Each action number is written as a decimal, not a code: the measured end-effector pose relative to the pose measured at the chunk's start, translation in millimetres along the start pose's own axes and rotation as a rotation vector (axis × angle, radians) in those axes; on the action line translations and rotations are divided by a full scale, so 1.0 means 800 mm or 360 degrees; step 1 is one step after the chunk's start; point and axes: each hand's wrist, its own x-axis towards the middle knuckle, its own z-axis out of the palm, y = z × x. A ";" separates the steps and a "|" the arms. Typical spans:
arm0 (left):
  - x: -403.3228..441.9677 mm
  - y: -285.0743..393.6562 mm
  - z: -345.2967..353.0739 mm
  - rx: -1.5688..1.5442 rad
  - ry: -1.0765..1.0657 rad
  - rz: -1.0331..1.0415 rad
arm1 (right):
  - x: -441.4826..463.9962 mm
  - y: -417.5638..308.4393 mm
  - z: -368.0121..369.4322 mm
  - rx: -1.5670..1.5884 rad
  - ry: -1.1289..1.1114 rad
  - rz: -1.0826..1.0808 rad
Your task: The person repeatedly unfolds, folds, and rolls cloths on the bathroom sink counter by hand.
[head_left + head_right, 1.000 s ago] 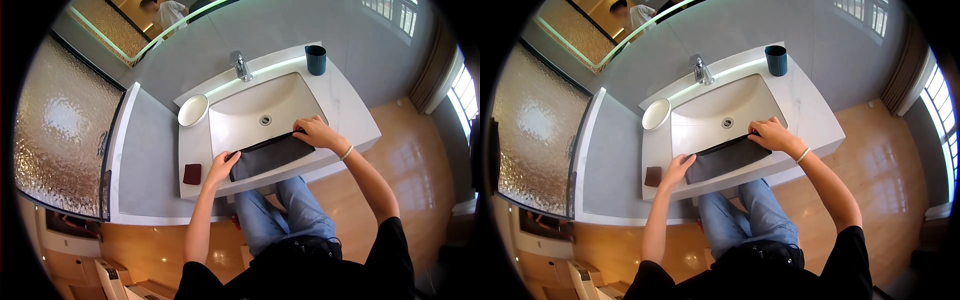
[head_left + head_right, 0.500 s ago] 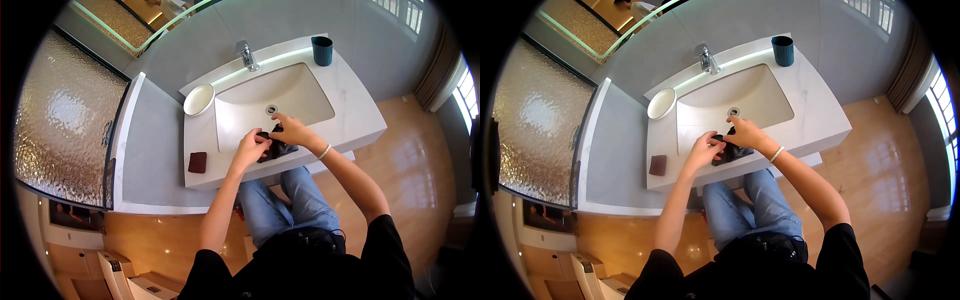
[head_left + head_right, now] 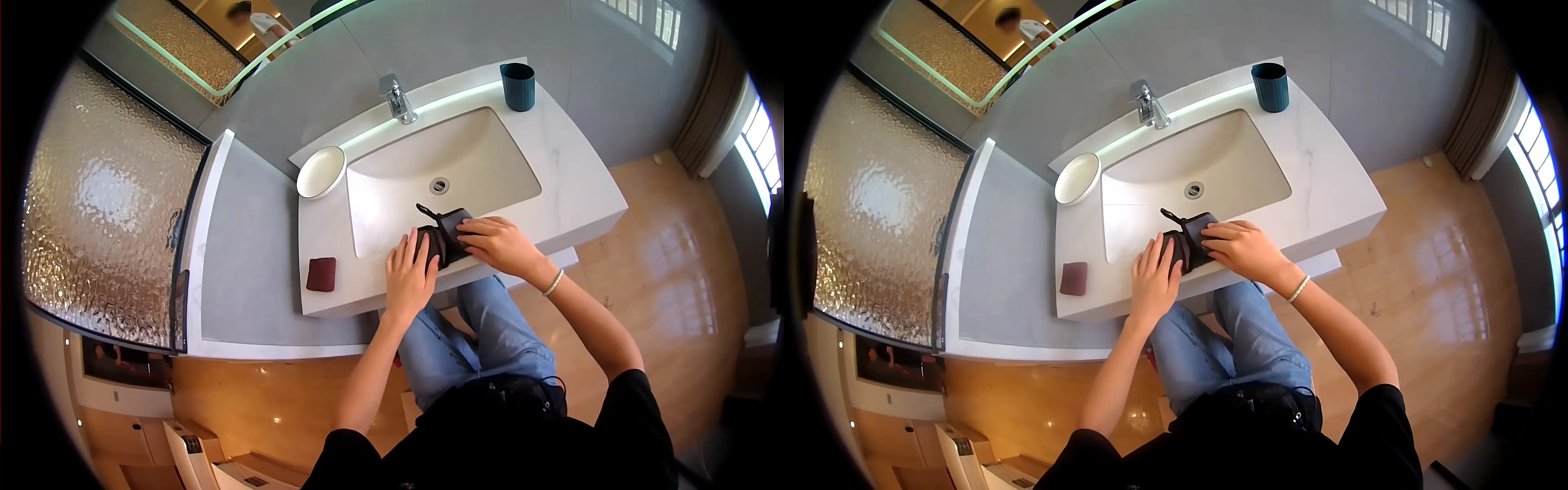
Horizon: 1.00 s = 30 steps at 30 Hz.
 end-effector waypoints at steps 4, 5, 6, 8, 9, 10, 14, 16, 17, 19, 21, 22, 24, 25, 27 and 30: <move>0.005 0.028 0.014 0.0195 0.0080 -0.0157 | 0.000 -0.017 -0.002 -0.0207 0.0053 -0.0050; 0.007 0.031 0.015 0.0144 0.0077 -0.0115 | -0.001 -0.027 0.002 -0.0260 0.0082 -0.0029; 0.011 0.036 0.011 0.0092 0.0072 -0.0074 | -0.002 -0.034 0.003 -0.0311 0.0111 -0.0006; 0.013 0.041 0.005 0.0001 0.0071 0.0049 | -0.008 -0.042 0.002 -0.0349 0.0107 0.0019; 0.012 0.038 0.006 -0.0084 0.0127 0.0054 | -0.010 -0.043 0.000 -0.0367 0.0103 0.0029; 0.010 0.032 0.010 -0.0168 0.0181 0.0058 | -0.012 -0.041 0.002 -0.0327 0.0117 0.0064; 0.013 0.017 0.009 -0.0884 0.0365 -0.0442 | -0.010 -0.034 0.017 -0.0033 0.0262 0.0300; 0.015 0.012 0.005 -0.1248 0.0412 -0.0966 | -0.005 -0.036 0.020 0.0105 0.0394 0.0448; 0.016 0.005 0.004 -0.1288 0.0517 -0.0996 | -0.003 -0.038 0.022 0.0138 0.0469 0.0518; 0.021 -0.002 0.008 -0.1731 0.0767 -0.1451 | 0.004 -0.039 0.020 0.0387 0.0531 0.0840; 0.025 0.000 0.009 -0.2028 0.1053 -0.1523 | 0.011 -0.034 0.013 0.0825 0.0488 0.1340; 0.024 0.004 0.004 -0.1972 0.1078 -0.1507 | 0.012 -0.025 0.020 0.0968 0.0607 0.1285; 0.022 0.015 -0.001 -0.1435 0.1042 -0.1354 | 0.012 -0.039 0.013 0.0916 0.0567 0.1268; 0.021 0.024 0.000 -0.1233 0.1004 -0.1064 | 0.011 -0.048 0.010 0.0891 0.0538 0.1260; 0.022 0.043 0.002 -0.0823 0.0900 -0.0491 | 0.002 -0.053 0.023 0.0400 0.0547 0.0758; 0.016 0.043 0.015 -0.0427 0.0356 -0.0215 | -0.003 -0.062 0.030 -0.0113 0.0434 0.0294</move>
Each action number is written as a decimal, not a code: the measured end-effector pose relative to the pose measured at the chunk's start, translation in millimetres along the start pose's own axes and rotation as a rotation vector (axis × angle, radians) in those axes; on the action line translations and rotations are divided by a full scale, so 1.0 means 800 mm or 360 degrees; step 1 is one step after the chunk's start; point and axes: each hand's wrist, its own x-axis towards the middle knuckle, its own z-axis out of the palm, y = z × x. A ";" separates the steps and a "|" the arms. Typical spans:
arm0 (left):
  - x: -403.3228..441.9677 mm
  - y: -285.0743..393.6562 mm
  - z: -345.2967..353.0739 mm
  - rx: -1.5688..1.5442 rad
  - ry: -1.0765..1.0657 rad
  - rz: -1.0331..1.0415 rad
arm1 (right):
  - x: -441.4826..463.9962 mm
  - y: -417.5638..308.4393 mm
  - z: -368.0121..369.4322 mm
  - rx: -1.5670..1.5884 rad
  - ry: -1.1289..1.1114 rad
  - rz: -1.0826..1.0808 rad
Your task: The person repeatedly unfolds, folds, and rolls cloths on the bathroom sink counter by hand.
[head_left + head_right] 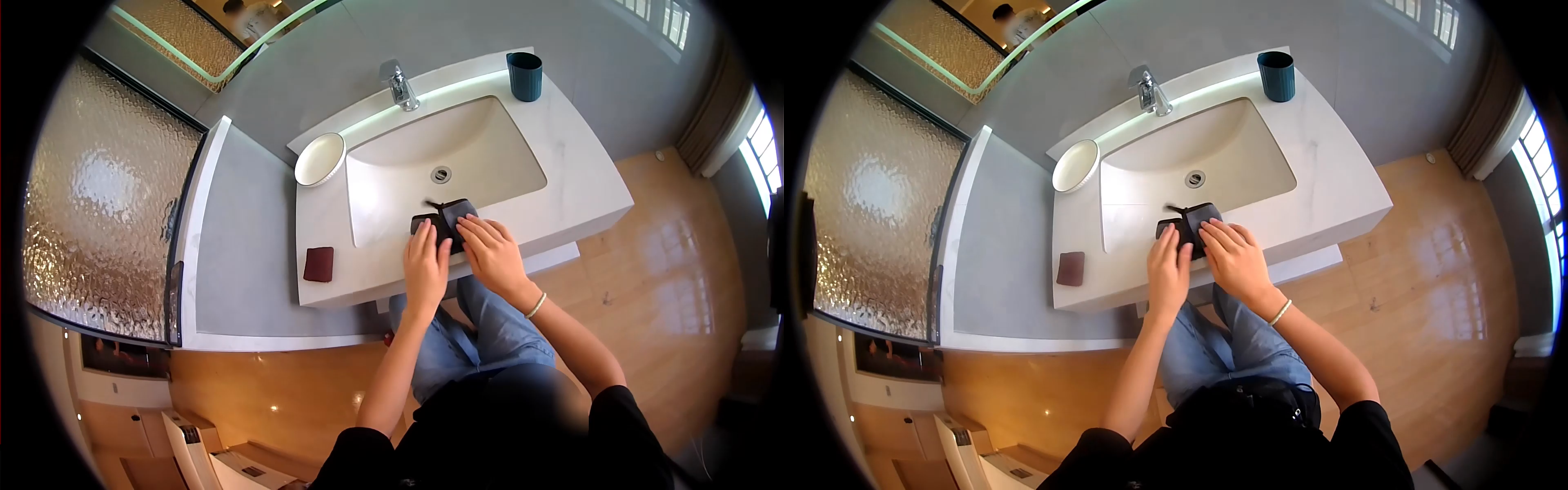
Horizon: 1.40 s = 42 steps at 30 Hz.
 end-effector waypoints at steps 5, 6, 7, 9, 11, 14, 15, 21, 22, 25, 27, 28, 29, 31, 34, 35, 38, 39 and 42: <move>-0.005 -0.009 -0.008 0.0202 -0.0106 0.0210 | -0.001 -0.005 -0.001 -0.0089 -0.0002 -0.0008; -0.003 -0.015 -0.014 0.0160 -0.0153 0.0221 | 0.000 -0.004 -0.002 -0.0084 -0.0001 -0.0004; -0.001 -0.019 -0.019 0.0118 -0.0198 0.0230 | 0.000 -0.002 -0.001 -0.0020 0.0027 0.0029; 0.007 -0.030 -0.018 -0.0050 0.0019 0.0024 | 0.003 0.000 0.002 0.0117 0.0077 0.0090; 0.010 -0.030 -0.025 -0.0474 -0.0038 -0.0807 | 0.011 -0.001 0.002 0.0249 -0.0005 0.0614; 0.011 -0.059 -0.013 -0.1099 0.0563 -0.1125 | 0.025 0.011 0.001 0.0672 0.0103 0.1149; 0.012 -0.057 -0.020 -0.1366 0.0623 -0.1404 | 0.027 0.019 0.002 0.0853 0.0178 0.1282; -0.029 -0.044 -0.030 -0.2404 0.1027 -0.1553 | -0.006 -0.005 -0.017 0.2303 0.0741 0.1978; -0.034 -0.022 -0.041 -0.2364 0.1131 -0.1550 | -0.021 -0.010 -0.019 0.2371 0.0790 0.2037; -0.065 -0.001 -0.063 -0.2463 0.1050 -0.1651 | -0.048 -0.034 -0.032 0.2369 0.0845 0.2153; -0.073 0.001 -0.068 -0.2353 0.0958 -0.1662 | -0.055 -0.041 -0.035 0.2308 0.0802 0.2175; -0.076 -0.007 -0.067 -0.2296 0.0907 -0.1687 | -0.058 -0.040 -0.033 0.2281 0.0759 0.2164; -0.078 -0.012 -0.068 -0.2241 0.0856 -0.1711 | -0.059 -0.039 -0.032 0.2251 0.0715 0.2152; -0.072 -0.022 -0.075 -0.2028 0.0830 -0.1723 | -0.054 -0.036 -0.031 0.2205 0.0690 0.2070; -0.066 -0.036 -0.078 -0.1513 0.0688 -0.1660 | -0.034 -0.040 -0.030 0.2144 0.0699 0.1996; -0.065 -0.040 -0.077 -0.1307 0.0619 -0.1621 | -0.026 -0.043 -0.029 0.2126 0.0713 0.1982; -0.053 -0.023 -0.075 -0.0679 0.0421 -0.1154 | -0.009 -0.045 -0.017 0.1860 0.0652 0.1750; -0.048 -0.015 -0.070 -0.0569 0.0457 -0.0885 | -0.004 -0.047 -0.011 0.1669 0.0568 0.1615; -0.037 0.009 -0.061 -0.0346 0.0401 -0.0285 | 0.005 -0.057 0.011 0.1216 0.0398 0.1148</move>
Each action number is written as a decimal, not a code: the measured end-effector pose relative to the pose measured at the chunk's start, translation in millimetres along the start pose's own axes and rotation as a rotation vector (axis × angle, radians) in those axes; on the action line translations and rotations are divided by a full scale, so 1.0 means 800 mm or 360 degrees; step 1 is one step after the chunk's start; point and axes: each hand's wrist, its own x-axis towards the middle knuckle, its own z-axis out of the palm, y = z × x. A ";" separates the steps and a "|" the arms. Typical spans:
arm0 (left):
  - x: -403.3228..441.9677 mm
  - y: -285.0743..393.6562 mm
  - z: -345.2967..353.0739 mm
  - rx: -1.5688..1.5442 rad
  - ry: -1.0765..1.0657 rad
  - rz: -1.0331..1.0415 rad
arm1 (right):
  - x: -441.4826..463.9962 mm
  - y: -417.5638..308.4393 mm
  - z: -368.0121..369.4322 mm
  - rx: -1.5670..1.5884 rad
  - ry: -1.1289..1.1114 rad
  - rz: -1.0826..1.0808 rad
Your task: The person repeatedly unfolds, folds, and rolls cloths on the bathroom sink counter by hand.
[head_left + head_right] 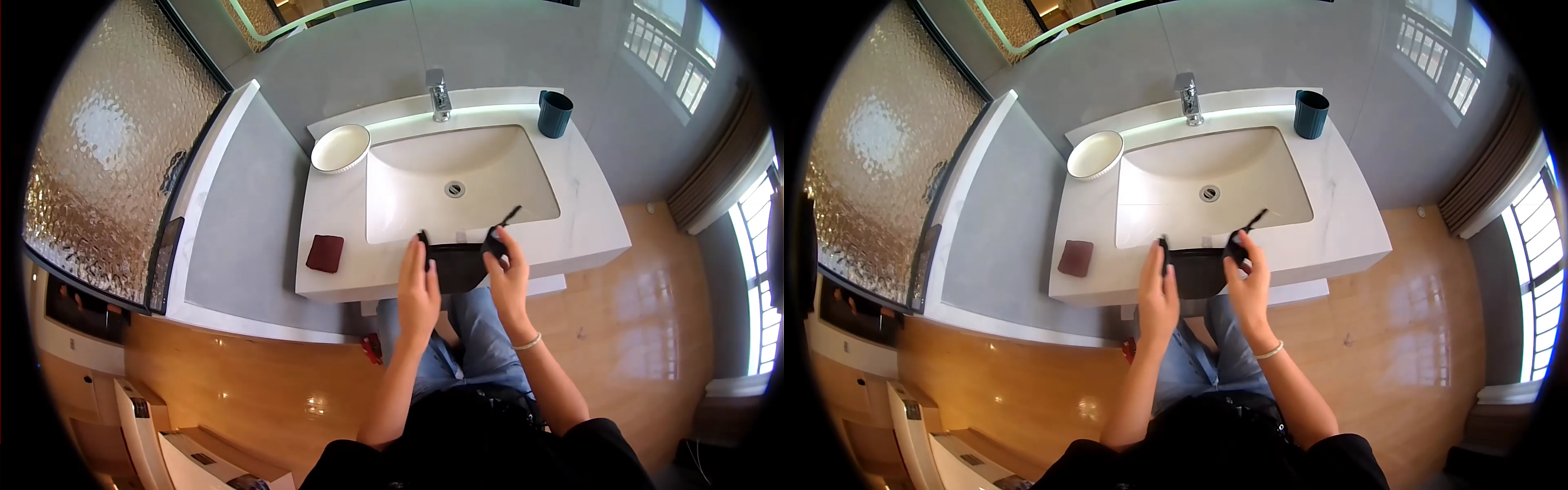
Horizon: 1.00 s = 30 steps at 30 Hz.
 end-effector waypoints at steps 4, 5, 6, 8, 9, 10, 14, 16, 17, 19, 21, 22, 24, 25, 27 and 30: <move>-0.020 -0.009 0.008 0.0424 -0.0518 0.0322 | -0.027 0.003 0.000 -0.0901 -0.0266 -0.0700; -0.026 -0.008 0.007 0.0574 -0.0618 0.0338 | -0.034 0.009 -0.004 -0.1029 -0.0273 -0.0775; -0.028 -0.012 0.006 0.0590 -0.0636 0.0368 | -0.036 0.011 -0.008 -0.1081 -0.0306 -0.0875; -0.028 -0.027 0.001 0.0629 -0.0673 0.0437 | -0.036 0.013 -0.018 -0.1131 -0.0358 -0.1016; -0.025 -0.025 -0.004 0.0611 -0.0703 0.0462 | -0.035 0.013 -0.021 -0.1130 -0.0376 -0.1058; -0.021 -0.022 -0.010 0.0594 -0.0732 0.0486 | -0.034 0.013 -0.023 -0.1128 -0.0397 -0.1101; -0.001 -0.036 -0.028 0.0634 -0.0829 0.0729 | -0.029 0.009 -0.027 -0.1012 -0.0361 -0.0981; 0.009 -0.059 -0.025 0.0292 -0.0699 0.0587 | -0.019 0.015 -0.027 -0.0873 -0.0327 -0.0822; 0.012 -0.069 -0.022 0.0121 -0.0635 0.0512 | -0.011 0.019 -0.026 -0.0657 -0.0287 -0.0505; 0.033 -0.068 -0.024 -0.0214 -0.0532 -0.0182 | 0.019 0.029 -0.020 -0.0211 -0.0202 0.0119; 0.066 -0.095 -0.023 -0.0486 -0.0490 -0.0771 | 0.054 -0.003 -0.011 0.0352 -0.0104 0.0489; 0.084 -0.077 -0.023 -0.0966 -0.0198 -0.1005 | 0.068 -0.020 -0.009 0.0568 -0.0062 0.0581; 0.105 -0.056 -0.028 -0.1678 0.0175 -0.1181 | 0.089 -0.041 -0.005 0.0999 0.0014 0.0759; 0.109 -0.051 -0.025 -0.1729 0.0328 -0.1150 | 0.094 -0.041 -0.004 0.1071 0.0018 0.0718; 0.106 -0.036 -0.022 -0.1805 0.0549 -0.1109 | 0.095 -0.031 -0.002 0.1208 0.0034 0.0663; 0.077 -0.043 -0.013 -0.1885 0.0732 -0.1225 | 0.071 0.000 -0.005 0.1336 0.0146 0.0817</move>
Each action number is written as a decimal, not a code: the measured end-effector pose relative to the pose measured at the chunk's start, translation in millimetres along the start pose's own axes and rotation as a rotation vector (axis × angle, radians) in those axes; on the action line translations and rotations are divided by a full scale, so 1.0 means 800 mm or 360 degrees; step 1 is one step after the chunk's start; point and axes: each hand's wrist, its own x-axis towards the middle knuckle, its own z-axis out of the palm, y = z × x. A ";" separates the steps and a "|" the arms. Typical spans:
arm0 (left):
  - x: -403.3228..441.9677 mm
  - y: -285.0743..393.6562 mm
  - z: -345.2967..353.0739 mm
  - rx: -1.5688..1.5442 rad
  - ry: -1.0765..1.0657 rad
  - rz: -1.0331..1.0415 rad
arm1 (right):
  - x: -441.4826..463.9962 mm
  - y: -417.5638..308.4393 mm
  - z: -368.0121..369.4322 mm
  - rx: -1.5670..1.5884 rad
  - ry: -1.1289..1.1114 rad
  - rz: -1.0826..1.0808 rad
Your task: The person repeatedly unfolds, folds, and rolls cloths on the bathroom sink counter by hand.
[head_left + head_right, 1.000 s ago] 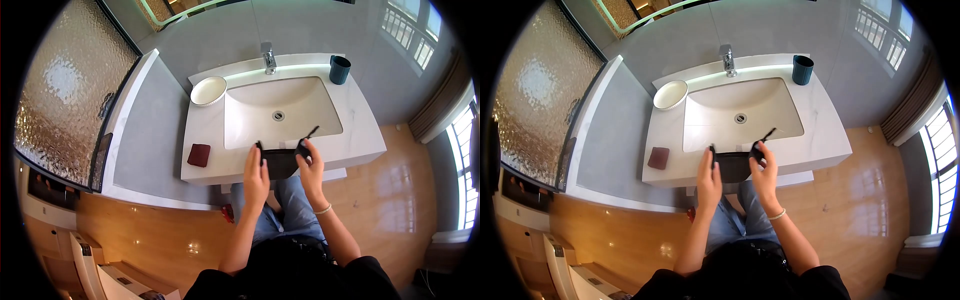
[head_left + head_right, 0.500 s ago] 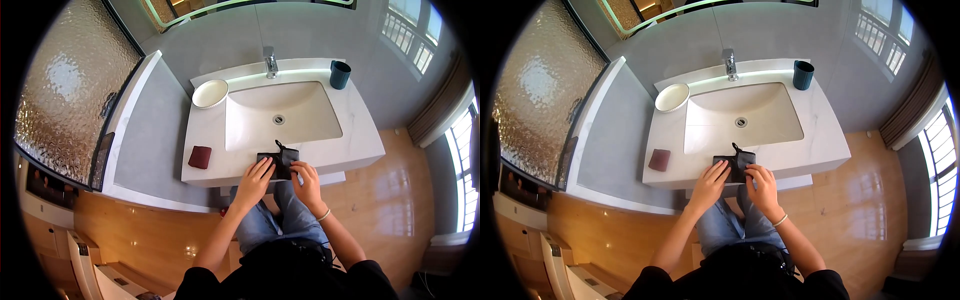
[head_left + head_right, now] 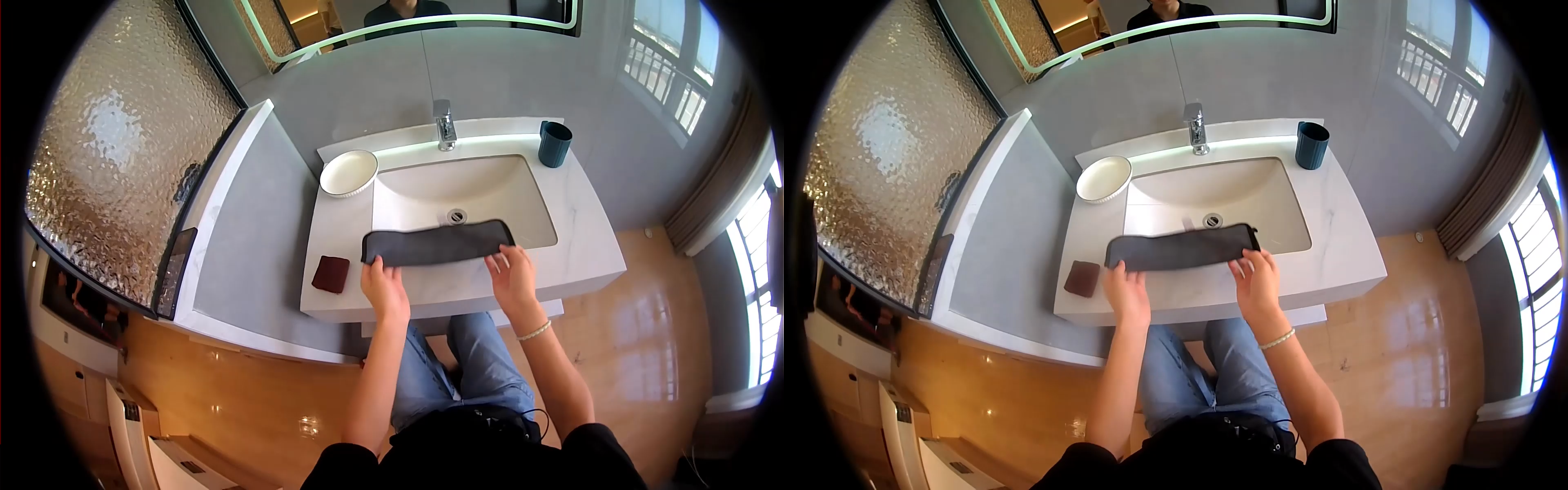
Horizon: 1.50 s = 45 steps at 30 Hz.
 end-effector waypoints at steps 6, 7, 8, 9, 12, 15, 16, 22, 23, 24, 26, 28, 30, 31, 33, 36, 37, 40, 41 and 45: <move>-0.053 -0.016 -0.076 -0.0305 0.0189 -0.0471 | -0.060 0.008 -0.039 -0.0345 0.0116 0.0055; -0.055 -0.009 -0.072 -0.0194 0.0158 -0.0499 | -0.061 0.008 -0.039 -0.0382 0.0119 0.0029; -0.060 0.004 -0.069 -0.0088 0.0135 -0.0535 | -0.066 0.009 -0.040 -0.0430 0.0129 0.0006; -0.063 0.013 -0.073 0.0009 0.0123 -0.0572 | -0.072 0.007 -0.042 -0.0492 0.0139 -0.0010; -0.039 0.032 -0.088 0.0964 -0.0111 -0.0358 | -0.072 -0.008 -0.033 -0.0803 0.0074 0.0037; -0.014 0.044 -0.102 0.1475 -0.0227 -0.0055 | -0.053 -0.021 -0.037 -0.1347 -0.0088 0.0009; -0.008 0.051 -0.098 0.1612 -0.0274 -0.0014 | -0.042 -0.019 -0.040 -0.1440 -0.0112 -0.0073; 0.037 0.070 -0.063 0.2363 -0.0413 -0.0107 | 0.011 -0.024 -0.023 -0.2203 -0.0100 -0.0355; 0.044 0.069 -0.062 0.2429 -0.0439 -0.0103 | 0.018 -0.026 -0.021 -0.2296 -0.0099 -0.0299; 0.050 0.069 -0.059 0.2496 -0.0463 -0.0099 | 0.020 -0.030 -0.015 -0.2270 -0.0107 -0.0227; 0.065 0.072 -0.053 0.2499 -0.0530 -0.0148 | 0.020 -0.043 -0.004 -0.2227 -0.0045 0.0009; 0.074 0.075 -0.057 0.2379 -0.0612 -0.0281 | 0.021 -0.047 -0.011 -0.2188 -0.0035 0.0149; 0.081 0.077 -0.054 0.2298 -0.0607 -0.0349 | 0.028 -0.048 -0.022 -0.2154 -0.0083 0.0162; 0.085 0.077 -0.052 0.2257 -0.0606 -0.0381 | 0.031 -0.048 -0.025 -0.2190 -0.0102 0.0085; 0.094 0.066 -0.060 0.2143 -0.0584 -0.0466 | 0.036 -0.044 -0.029 -0.2260 -0.0144 -0.0059; 0.098 0.062 -0.059 0.2018 -0.0587 -0.0451 | 0.039 -0.040 -0.014 -0.2476 -0.0149 -0.0300; 0.092 0.063 -0.053 0.2026 -0.0601 -0.0352 | 0.035 -0.038 -0.004 -0.2552 -0.0148 -0.0388; 0.061 0.056 -0.022 0.2279 -0.0597 0.0125 | 0.026 -0.019 0.018 -0.2723 -0.0201 -0.0799; 0.049 0.049 -0.011 0.2396 -0.0583 0.0315 | 0.021 -0.010 0.026 -0.2766 -0.0234 -0.0963; 0.021 -0.006 0.006 0.2412 -0.0740 0.0392 | -0.010 0.030 0.047 -0.2845 -0.0404 -0.1077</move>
